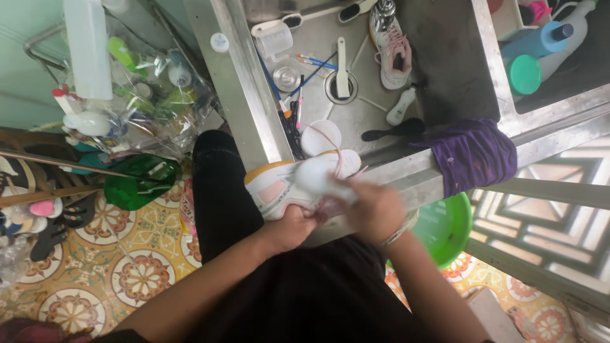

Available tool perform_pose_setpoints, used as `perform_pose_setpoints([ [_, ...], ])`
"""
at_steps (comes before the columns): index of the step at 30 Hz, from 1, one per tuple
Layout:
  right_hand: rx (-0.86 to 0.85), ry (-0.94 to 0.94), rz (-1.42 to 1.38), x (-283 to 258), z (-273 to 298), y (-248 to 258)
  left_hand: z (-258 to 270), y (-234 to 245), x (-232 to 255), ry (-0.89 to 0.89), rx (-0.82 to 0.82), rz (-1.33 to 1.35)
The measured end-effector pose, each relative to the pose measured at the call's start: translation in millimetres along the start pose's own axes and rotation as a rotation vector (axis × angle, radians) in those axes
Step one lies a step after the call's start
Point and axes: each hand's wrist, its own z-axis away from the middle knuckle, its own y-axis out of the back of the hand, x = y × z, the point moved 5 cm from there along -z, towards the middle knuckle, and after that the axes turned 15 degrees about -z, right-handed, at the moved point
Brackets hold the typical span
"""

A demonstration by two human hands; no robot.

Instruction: Clean a pair of athletic shoes using a brush, soap, and water at a sink.

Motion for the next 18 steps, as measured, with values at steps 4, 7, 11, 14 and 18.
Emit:
perform_pose_setpoints([
  [4, -0.154, 0.259, -0.131, -42, 1, -3, 8, 11, 40, -0.165, -0.02, 0.036],
  [7, -0.087, -0.201, -0.036, 13, -4, 4, 0, 0, 9, -0.045, -0.032, 0.085],
  [11, -0.144, 0.12, -0.068, -36, -2, -5, 3, 9, 20, -0.175, -0.01, -0.101],
  [14, -0.149, 0.052, -0.133, -9, 4, -4, 4, 6, 15, -0.188, -0.04, -0.088],
  [18, -0.015, -0.076, -0.028, 0, -7, 7, 1, 2, 15, 0.145, -0.007, -0.141],
])
